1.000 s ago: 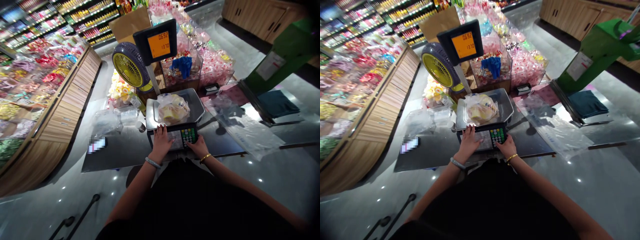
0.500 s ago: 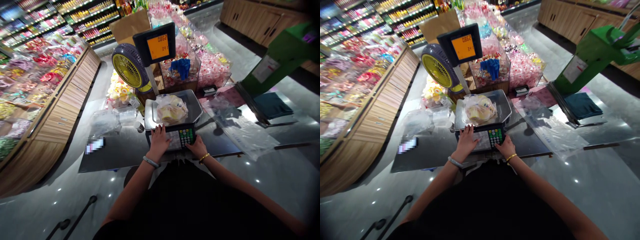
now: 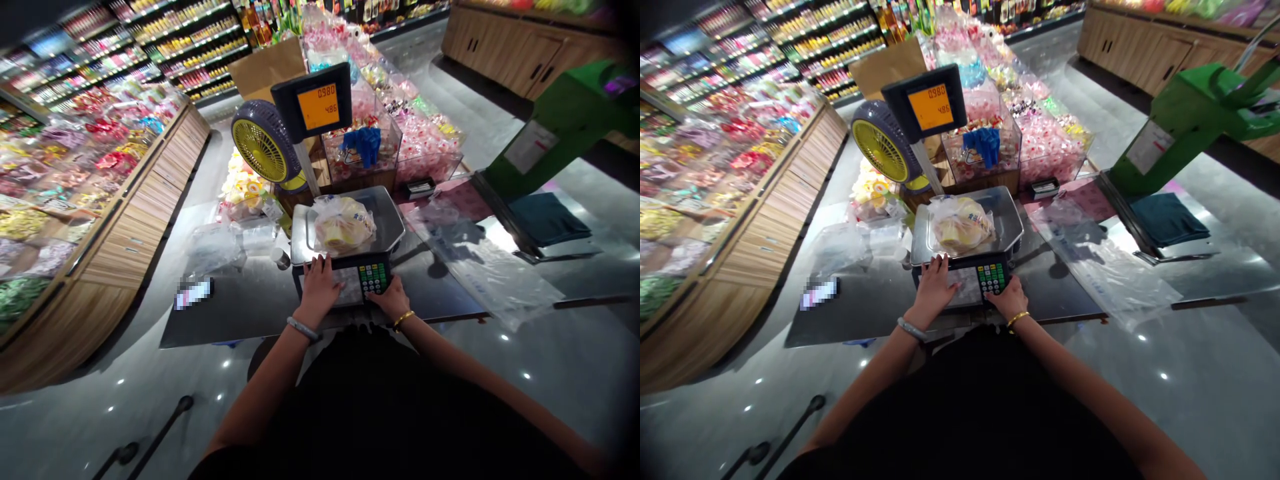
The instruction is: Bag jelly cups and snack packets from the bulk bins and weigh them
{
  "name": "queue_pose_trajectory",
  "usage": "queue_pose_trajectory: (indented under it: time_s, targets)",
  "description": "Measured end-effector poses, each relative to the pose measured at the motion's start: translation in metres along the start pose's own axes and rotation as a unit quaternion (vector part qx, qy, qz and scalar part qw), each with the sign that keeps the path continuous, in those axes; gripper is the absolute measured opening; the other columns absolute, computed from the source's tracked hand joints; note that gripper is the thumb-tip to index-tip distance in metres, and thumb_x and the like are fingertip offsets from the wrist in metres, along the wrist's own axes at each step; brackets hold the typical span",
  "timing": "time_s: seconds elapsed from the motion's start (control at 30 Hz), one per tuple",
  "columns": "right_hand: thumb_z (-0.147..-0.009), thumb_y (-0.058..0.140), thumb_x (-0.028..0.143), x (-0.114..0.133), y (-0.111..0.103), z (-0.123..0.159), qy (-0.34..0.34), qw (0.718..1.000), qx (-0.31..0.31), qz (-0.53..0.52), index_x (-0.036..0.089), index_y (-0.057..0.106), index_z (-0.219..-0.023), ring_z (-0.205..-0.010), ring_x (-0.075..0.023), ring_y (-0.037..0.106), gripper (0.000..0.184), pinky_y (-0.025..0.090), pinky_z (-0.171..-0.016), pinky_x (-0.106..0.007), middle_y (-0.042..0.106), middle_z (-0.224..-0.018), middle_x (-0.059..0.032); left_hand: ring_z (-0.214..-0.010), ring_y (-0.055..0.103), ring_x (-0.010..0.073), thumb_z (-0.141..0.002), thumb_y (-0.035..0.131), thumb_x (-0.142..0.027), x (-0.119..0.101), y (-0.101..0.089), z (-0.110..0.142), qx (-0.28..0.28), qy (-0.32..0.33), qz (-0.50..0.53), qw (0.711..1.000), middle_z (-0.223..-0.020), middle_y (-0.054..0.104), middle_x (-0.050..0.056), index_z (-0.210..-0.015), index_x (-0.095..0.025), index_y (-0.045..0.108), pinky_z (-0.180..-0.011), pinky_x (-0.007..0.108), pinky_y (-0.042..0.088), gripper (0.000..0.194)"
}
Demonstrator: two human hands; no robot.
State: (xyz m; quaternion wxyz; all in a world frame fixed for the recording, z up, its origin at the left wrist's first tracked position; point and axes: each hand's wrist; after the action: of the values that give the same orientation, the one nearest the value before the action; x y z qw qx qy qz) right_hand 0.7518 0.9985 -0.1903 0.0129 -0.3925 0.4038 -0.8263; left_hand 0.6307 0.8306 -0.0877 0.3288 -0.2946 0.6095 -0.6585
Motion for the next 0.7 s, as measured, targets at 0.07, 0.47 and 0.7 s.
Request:
queue_pose_trajectory:
  time_s: [0.07,0.47,0.7]
  targets:
    - [-0.067,0.074,0.055,0.001,0.003,0.002,-0.003,1.0,-0.008,0.004,0.017,0.037,-0.134,-0.121,-0.0367,0.058,0.086,0.046,-0.099,-0.049,0.056,-0.133,-0.0187,-0.149,0.026,0.0334,-0.089,0.057,-0.048,0.0,0.0,0.001,-0.001,0.001,-0.005,1.0,-0.159,0.033,0.021,-0.155,-0.009,0.026,-0.121,0.051,0.014,0.083]
    - [-0.065,0.077,0.046,-0.024,0.002,-0.01,-0.088,0.994,0.013,-0.069,0.017,0.037,-0.136,-0.119,-0.0351,0.06,0.086,0.048,-0.099,-0.052,0.06,-0.129,-0.0182,-0.146,0.03,0.0373,-0.085,0.062,-0.048,-0.008,0.001,-0.002,-0.021,-0.013,-0.02,0.999,-0.156,0.037,0.025,-0.154,-0.008,0.029,-0.12,0.052,0.02,0.086]
    - [-0.067,0.072,0.016,-0.064,-0.007,-0.025,-0.182,0.97,0.085,-0.138,0.021,0.043,-0.136,-0.116,-0.0264,0.065,0.075,0.051,-0.102,-0.043,0.067,-0.123,-0.0108,-0.147,0.028,0.0371,-0.085,0.063,-0.047,-0.01,0.001,-0.003,-0.015,-0.017,-0.02,1.0,-0.157,0.035,0.026,-0.155,-0.008,0.025,-0.12,0.052,0.018,0.088]
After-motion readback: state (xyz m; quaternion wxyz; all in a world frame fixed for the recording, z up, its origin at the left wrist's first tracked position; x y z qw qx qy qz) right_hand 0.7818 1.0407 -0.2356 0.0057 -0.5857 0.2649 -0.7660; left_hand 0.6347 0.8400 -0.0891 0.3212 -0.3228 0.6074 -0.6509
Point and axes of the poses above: each hand's wrist, its own z-axis away from the middle knuckle, its own y-axis out of the palm, x = y × z
